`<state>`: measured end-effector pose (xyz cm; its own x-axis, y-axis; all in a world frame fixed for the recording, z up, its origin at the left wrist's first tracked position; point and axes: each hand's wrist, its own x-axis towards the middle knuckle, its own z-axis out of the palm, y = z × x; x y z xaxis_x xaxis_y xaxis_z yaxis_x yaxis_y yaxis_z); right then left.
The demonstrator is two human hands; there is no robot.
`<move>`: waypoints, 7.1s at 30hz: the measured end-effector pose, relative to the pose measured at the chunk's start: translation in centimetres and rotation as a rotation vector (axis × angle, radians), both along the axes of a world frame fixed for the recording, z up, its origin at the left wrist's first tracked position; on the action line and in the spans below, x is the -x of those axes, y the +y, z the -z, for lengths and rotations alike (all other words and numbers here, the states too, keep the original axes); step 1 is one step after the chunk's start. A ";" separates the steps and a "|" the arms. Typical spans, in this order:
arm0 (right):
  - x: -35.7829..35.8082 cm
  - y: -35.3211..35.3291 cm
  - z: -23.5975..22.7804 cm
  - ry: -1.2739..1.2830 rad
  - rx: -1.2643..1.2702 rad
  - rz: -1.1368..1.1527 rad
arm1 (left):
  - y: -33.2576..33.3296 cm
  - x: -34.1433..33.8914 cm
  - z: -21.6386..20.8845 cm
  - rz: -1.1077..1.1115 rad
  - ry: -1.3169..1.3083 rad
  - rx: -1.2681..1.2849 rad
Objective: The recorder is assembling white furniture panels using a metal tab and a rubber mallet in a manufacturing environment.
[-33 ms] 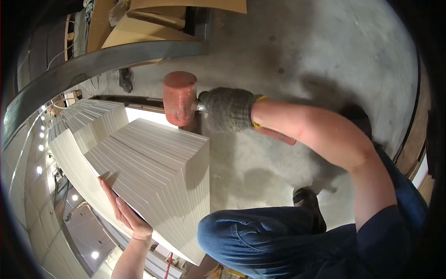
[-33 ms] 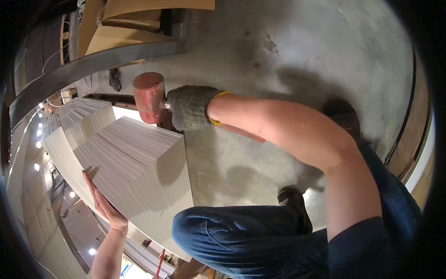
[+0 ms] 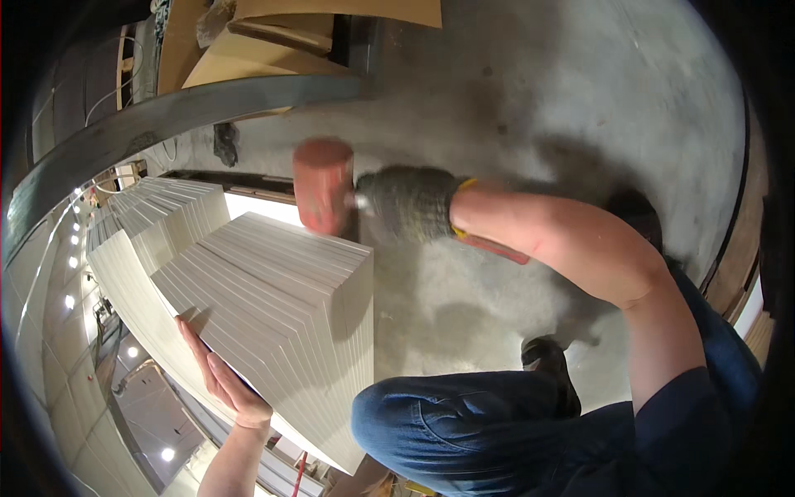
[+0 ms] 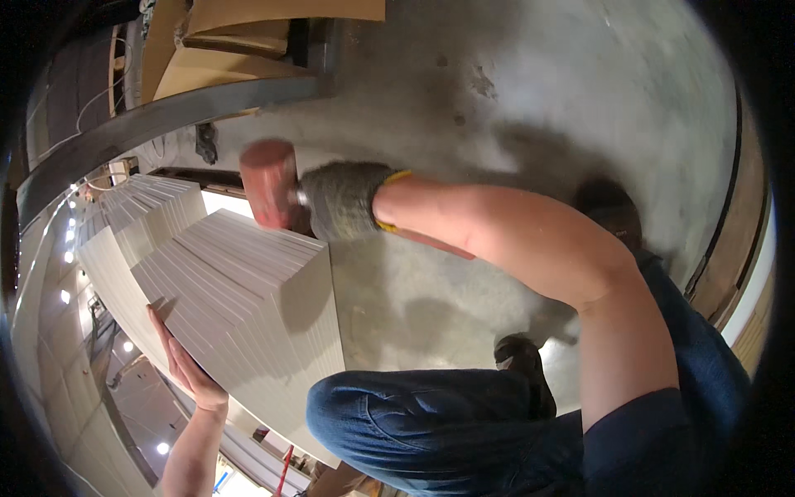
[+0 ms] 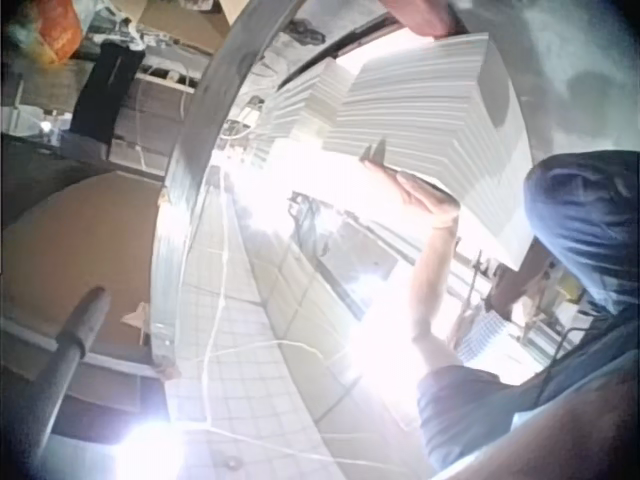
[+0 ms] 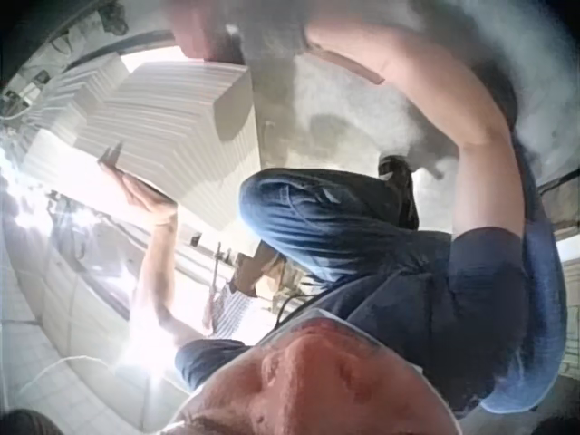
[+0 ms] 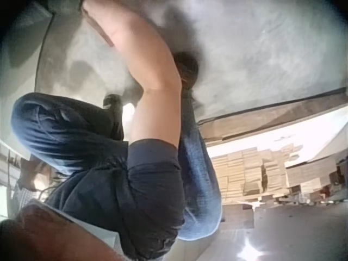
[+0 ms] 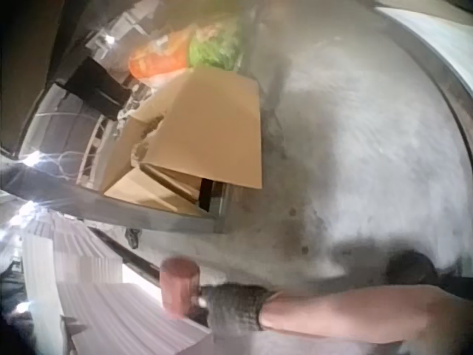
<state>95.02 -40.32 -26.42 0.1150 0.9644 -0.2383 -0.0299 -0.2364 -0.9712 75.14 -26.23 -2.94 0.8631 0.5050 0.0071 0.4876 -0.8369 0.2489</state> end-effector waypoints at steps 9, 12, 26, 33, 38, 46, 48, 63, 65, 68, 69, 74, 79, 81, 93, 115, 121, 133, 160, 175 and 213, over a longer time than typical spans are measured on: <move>-1.5 -0.1 -4.1 -0.154 -0.060 -0.049 | 0.7 0.3 -0.2 0.035 0.026 -0.041; -1.1 0.0 -4.3 -0.141 -0.169 0.027 | 0.4 0.1 -0.1 -0.009 -0.008 -0.019; 0.2 -1.5 -5.3 -0.343 -0.134 -0.186 | 0.6 -0.1 0.0 0.043 0.005 -0.030; -0.6 0.3 -5.5 -0.092 -0.198 0.023 | 0.4 -0.1 0.3 0.036 -0.059 0.009; 0.6 -0.4 -7.3 -0.393 -0.272 -0.163 | 0.7 0.2 0.0 0.038 -0.028 -0.017; 0.5 -1.2 -7.6 -0.352 -0.349 -0.048 | 0.5 0.2 0.1 -0.001 -0.050 0.031; -0.6 -1.6 -8.5 -0.381 -0.271 -0.112 | 0.6 0.2 0.1 -0.014 -0.047 0.046; 1.2 -0.8 -5.7 -0.267 -0.343 0.005 | 0.4 0.1 0.2 0.010 -0.033 0.000; 0.6 -0.9 -7.0 -0.363 -0.486 0.015 | 0.5 0.2 0.1 -0.002 -0.040 0.010; -0.4 -0.3 -8.5 -0.488 -0.259 -0.214 | 0.5 0.2 0.2 -0.008 -0.053 0.019; -0.3 -0.1 -8.6 -0.416 -0.305 -0.054 | 0.5 0.1 0.3 -0.002 -0.058 0.020; 0.2 -0.4 -9.8 -0.430 -0.428 -0.139 | 0.4 0.0 0.1 0.000 -0.019 -0.018; 0.4 0.5 -9.6 -0.334 -0.200 -0.175 | 0.5 0.2 0.0 0.029 0.006 -0.035; 1.5 0.6 -7.9 -0.236 -0.402 -0.102 | 0.4 0.2 0.0 0.014 0.004 -0.033; -0.2 -1.0 -11.2 -0.380 -0.363 -0.193 | 0.5 0.3 0.1 0.032 -0.014 -0.001; -0.7 -0.2 -10.7 -0.326 -0.304 -0.070 | 0.7 0.2 0.0 0.043 0.002 -0.030; -0.3 -0.5 -11.0 -0.437 -0.313 -0.165 | 0.8 0.5 0.0 0.018 -0.014 -0.014; 0.4 1.3 -12.2 -0.443 -0.432 -0.136 | -0.1 -0.6 -0.5 0.022 0.068 -0.064; -1.1 0.3 -13.5 -0.468 -0.249 -0.213 | 0.2 0.1 -0.4 0.038 0.037 -0.062; -0.3 -0.5 -12.8 -0.470 -0.340 -0.117 | 0.6 0.4 0.0 0.030 -0.039 0.025; 0.4 0.5 -7.1 -0.430 -0.237 -0.168 | 0.5 0.5 0.1 0.029 -0.021 0.000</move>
<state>94.60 -39.79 -19.33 -0.0062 0.9997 0.0238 0.4028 0.0243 -0.9150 74.68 -25.76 -3.07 0.8770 0.4798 0.0251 0.4579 -0.8504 0.2590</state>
